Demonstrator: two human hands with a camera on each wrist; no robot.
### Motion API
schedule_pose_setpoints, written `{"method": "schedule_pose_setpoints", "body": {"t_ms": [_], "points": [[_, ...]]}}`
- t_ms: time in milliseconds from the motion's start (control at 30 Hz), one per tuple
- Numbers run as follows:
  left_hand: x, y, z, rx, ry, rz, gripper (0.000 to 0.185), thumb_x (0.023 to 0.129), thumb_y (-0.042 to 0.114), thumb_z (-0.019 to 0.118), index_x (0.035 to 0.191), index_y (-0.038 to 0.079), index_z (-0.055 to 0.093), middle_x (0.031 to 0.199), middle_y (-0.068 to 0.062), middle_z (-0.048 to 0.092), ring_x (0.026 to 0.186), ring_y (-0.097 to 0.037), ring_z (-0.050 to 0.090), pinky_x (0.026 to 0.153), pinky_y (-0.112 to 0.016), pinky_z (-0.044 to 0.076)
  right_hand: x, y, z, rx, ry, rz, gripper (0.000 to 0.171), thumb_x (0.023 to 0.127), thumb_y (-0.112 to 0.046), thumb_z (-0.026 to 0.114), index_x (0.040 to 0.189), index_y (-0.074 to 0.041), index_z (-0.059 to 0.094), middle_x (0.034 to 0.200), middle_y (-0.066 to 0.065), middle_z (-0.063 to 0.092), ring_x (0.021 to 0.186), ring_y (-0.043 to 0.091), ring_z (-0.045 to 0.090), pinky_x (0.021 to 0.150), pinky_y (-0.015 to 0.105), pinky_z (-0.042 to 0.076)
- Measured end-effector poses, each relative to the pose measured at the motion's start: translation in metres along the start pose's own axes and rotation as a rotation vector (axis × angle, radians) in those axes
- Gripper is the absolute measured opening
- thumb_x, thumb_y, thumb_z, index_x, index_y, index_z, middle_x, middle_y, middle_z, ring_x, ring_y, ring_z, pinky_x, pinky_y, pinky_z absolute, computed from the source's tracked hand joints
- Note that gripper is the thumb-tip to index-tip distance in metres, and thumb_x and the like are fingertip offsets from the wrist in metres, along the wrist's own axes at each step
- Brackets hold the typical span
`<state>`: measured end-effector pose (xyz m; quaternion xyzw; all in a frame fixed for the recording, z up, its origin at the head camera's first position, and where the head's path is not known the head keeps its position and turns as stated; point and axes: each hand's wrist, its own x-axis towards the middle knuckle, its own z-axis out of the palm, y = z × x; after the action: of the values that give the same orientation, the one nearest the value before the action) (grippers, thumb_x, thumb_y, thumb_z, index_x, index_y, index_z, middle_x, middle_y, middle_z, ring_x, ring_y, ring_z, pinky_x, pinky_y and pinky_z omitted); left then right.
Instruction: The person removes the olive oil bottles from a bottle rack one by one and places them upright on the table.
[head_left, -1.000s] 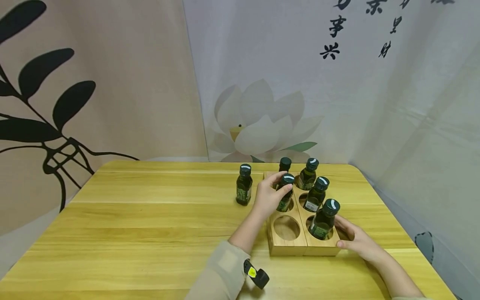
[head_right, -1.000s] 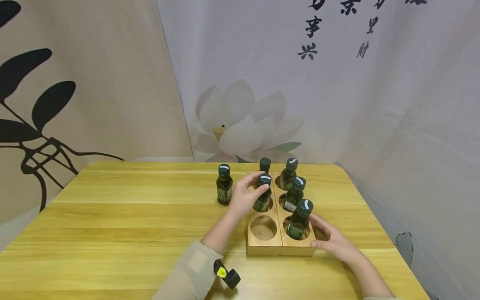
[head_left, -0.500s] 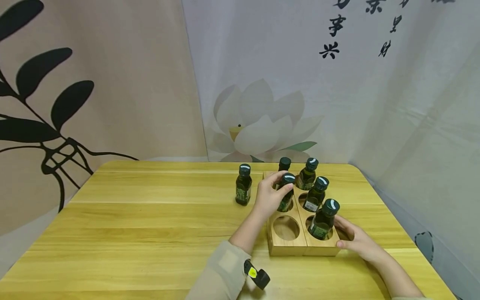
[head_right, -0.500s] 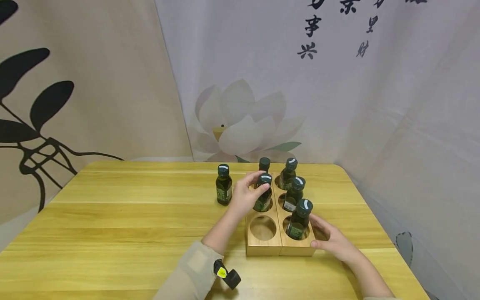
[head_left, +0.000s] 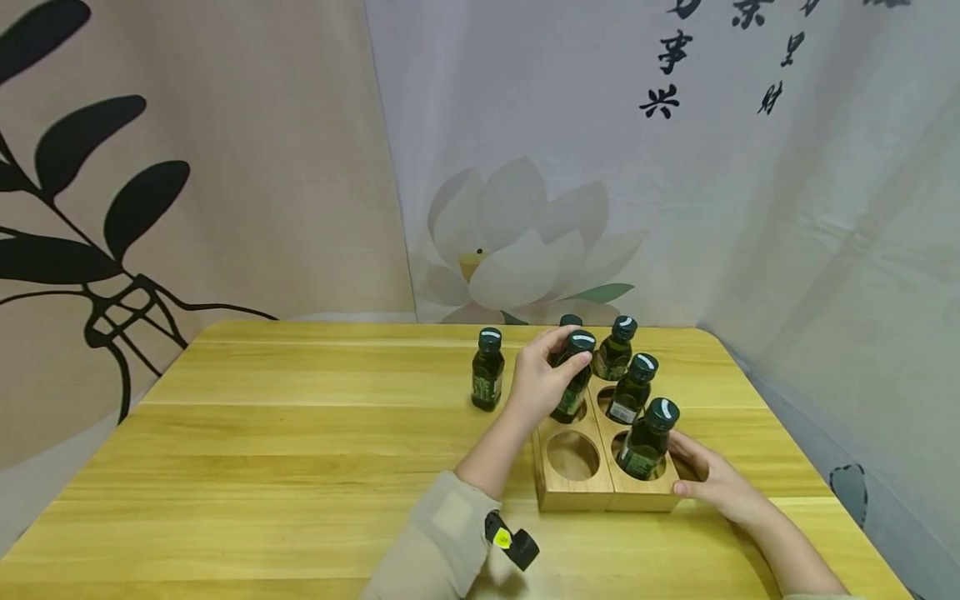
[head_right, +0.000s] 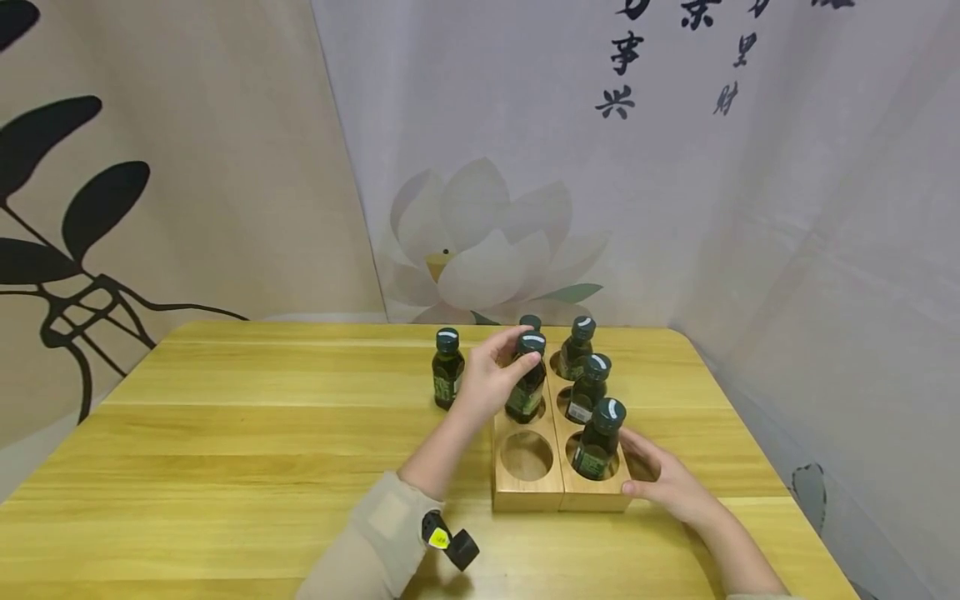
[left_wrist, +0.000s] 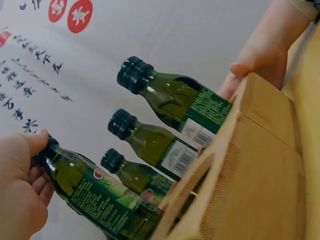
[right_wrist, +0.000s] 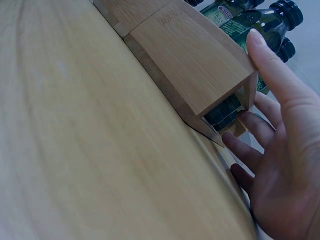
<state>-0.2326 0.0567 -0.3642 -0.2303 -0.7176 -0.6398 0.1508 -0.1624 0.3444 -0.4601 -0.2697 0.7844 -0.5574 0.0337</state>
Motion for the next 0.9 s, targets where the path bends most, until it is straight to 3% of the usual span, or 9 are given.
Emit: {"method": "schedule_pose_setpoints", "body": {"t_ms": [133,400,667,733,900], "points": [[0.003,0.010,-0.004,-0.005,0.001,0.027,0.033,0.086,0.010,0.072,0.117,0.003,0.066,0.103,-0.004,0.065,0.090,-0.013,0.059,0.080,-0.028,0.050,0.000,0.001,0.000,-0.005,0.004,0.001,0.079,0.089,-0.016,0.070,0.137,0.024,0.021,0.130,-0.024,0.048,0.119,-0.006,0.042,0.097,0.011,0.027],[0.007,0.030,-0.016,-0.030,0.001,0.057,0.031,0.086,0.009,0.072,0.116,0.002,0.066,0.105,-0.007,0.064,0.093,-0.017,0.056,0.077,-0.035,0.052,0.000,0.002,0.000,-0.007,-0.009,0.011,0.077,0.091,-0.017,0.068,0.139,0.021,0.022,0.132,-0.021,0.046,0.121,-0.005,0.041,0.097,0.012,0.029],[0.009,0.048,-0.032,-0.005,0.027,0.091,0.032,0.085,0.010,0.073,0.116,0.004,0.067,0.107,-0.006,0.065,0.095,-0.017,0.056,0.087,-0.042,0.046,0.000,0.004,-0.001,-0.025,-0.004,0.018,0.075,0.091,-0.016,0.067,0.141,0.019,0.024,0.133,-0.012,0.046,0.121,-0.004,0.042,0.097,0.013,0.030],[0.009,0.051,-0.037,0.004,0.039,0.099,0.032,0.085,0.010,0.074,0.115,0.003,0.068,0.105,-0.006,0.066,0.094,-0.017,0.057,0.087,-0.043,0.046,-0.001,0.004,-0.001,-0.022,-0.004,0.022,0.075,0.091,-0.015,0.067,0.141,0.019,0.024,0.136,-0.003,0.047,0.121,-0.004,0.042,0.097,0.013,0.030],[0.010,0.056,-0.051,-0.002,0.073,0.121,0.031,0.084,0.009,0.075,0.113,0.002,0.068,0.101,-0.005,0.066,0.091,-0.016,0.058,0.088,-0.039,0.045,-0.001,0.005,-0.001,-0.019,-0.004,0.038,0.075,0.091,-0.016,0.068,0.141,0.019,0.023,0.135,0.035,0.041,0.120,-0.005,0.042,0.097,0.012,0.030]]}}
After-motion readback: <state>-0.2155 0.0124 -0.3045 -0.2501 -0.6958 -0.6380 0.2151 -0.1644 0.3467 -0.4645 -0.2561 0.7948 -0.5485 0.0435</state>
